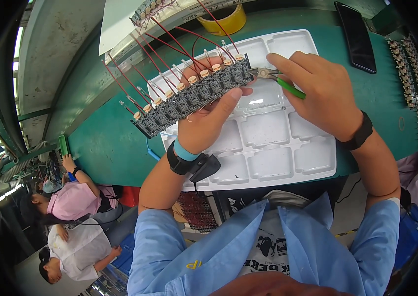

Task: The person picks up a circuit board and uses shears to trim the wire leads on the components. After trimming the wires on one side, the person turns the circuit board over and trims the remaining wire leads.

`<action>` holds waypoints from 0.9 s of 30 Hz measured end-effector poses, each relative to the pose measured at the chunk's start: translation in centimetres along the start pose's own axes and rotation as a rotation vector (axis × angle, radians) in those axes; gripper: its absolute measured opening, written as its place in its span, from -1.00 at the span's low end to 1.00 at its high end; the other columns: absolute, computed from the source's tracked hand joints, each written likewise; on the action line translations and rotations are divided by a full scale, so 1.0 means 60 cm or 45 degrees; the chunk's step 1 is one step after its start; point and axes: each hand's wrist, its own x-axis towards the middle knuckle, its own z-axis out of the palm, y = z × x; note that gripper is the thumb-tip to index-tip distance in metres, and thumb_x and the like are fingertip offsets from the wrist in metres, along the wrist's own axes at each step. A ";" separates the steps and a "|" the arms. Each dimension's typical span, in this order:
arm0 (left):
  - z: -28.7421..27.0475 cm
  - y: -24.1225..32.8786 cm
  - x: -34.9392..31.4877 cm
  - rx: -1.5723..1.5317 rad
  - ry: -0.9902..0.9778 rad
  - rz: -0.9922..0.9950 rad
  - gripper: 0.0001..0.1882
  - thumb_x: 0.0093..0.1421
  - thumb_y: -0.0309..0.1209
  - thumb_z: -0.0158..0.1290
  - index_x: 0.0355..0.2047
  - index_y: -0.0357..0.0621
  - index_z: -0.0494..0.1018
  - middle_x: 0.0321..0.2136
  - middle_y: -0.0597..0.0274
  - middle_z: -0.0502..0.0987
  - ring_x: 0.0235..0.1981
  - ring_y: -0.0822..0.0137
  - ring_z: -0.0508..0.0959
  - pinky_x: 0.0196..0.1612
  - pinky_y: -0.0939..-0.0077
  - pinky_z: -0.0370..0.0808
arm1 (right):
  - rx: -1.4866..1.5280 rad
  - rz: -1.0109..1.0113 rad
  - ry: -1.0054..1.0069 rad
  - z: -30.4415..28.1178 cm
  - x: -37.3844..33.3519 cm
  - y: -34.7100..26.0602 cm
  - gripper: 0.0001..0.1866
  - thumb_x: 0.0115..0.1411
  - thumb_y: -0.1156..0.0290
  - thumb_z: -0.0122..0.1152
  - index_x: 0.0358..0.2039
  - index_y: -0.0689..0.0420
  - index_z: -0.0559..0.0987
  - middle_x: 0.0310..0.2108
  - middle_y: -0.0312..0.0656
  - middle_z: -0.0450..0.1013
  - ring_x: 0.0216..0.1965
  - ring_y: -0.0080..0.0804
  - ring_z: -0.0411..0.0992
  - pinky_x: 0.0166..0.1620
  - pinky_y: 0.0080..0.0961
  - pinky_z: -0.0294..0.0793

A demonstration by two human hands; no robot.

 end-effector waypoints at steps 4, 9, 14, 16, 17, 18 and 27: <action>-0.006 -0.003 0.001 0.026 -0.028 0.013 -0.43 0.33 -0.79 0.10 0.24 -0.16 0.18 0.20 0.12 0.34 0.25 0.02 0.56 0.26 0.05 0.64 | 0.018 -0.006 -0.001 -0.001 0.000 0.001 -0.40 0.05 0.56 0.47 0.17 0.04 0.61 -0.32 -0.22 0.50 -0.33 -0.21 0.52 -0.32 -0.27 0.49; -0.002 -0.003 0.001 0.025 -0.011 -0.010 -0.44 0.33 -0.78 0.11 0.24 -0.17 0.19 0.17 0.12 0.38 0.24 0.06 0.57 0.26 0.07 0.64 | 0.048 0.001 -0.019 -0.003 0.000 0.003 -0.40 0.05 0.56 0.47 0.16 0.04 0.61 -0.32 -0.21 0.50 -0.33 -0.19 0.52 -0.32 -0.27 0.48; -0.002 -0.005 0.000 -0.003 0.038 0.046 -0.49 0.34 -0.75 0.12 0.21 -0.19 0.24 0.15 0.13 0.41 0.22 0.11 0.56 0.26 0.09 0.64 | 0.078 -0.003 -0.037 -0.003 0.001 0.003 -0.40 0.05 0.56 0.47 0.17 0.04 0.60 -0.31 -0.20 0.50 -0.32 -0.17 0.52 -0.32 -0.25 0.47; -0.007 -0.007 0.003 0.039 0.014 0.034 -0.54 0.35 -0.74 0.13 0.18 -0.20 0.27 0.14 0.14 0.42 0.22 0.15 0.56 0.26 0.10 0.63 | 0.087 0.004 -0.048 -0.004 0.000 0.004 -0.39 0.05 0.55 0.47 0.17 0.04 0.60 -0.30 -0.19 0.50 -0.32 -0.16 0.53 -0.32 -0.25 0.47; -0.008 -0.008 0.004 0.060 0.003 0.029 -0.56 0.36 -0.73 0.13 0.17 -0.20 0.28 0.14 0.14 0.42 0.21 0.17 0.55 0.27 0.10 0.63 | 0.099 0.008 -0.057 -0.004 -0.001 0.004 -0.39 0.05 0.55 0.47 0.17 0.04 0.59 -0.30 -0.18 0.50 -0.32 -0.15 0.53 -0.31 -0.24 0.48; -0.007 -0.009 0.004 0.059 0.002 0.029 -0.56 0.36 -0.73 0.13 0.17 -0.20 0.28 0.14 0.14 0.42 0.21 0.17 0.55 0.27 0.10 0.63 | 0.111 0.013 -0.067 -0.005 -0.001 0.004 -0.39 0.05 0.55 0.47 0.17 0.05 0.59 -0.30 -0.18 0.50 -0.32 -0.14 0.53 -0.31 -0.23 0.48; -0.010 -0.016 -0.007 0.074 0.033 0.004 -0.54 0.38 -0.68 0.14 0.20 -0.22 0.25 0.22 0.09 0.40 0.23 0.19 0.54 0.31 0.10 0.59 | 0.169 0.028 -0.072 0.000 -0.003 0.006 -0.38 0.04 0.56 0.46 0.18 0.06 0.58 -0.28 -0.15 0.51 -0.30 -0.10 0.53 -0.30 -0.21 0.48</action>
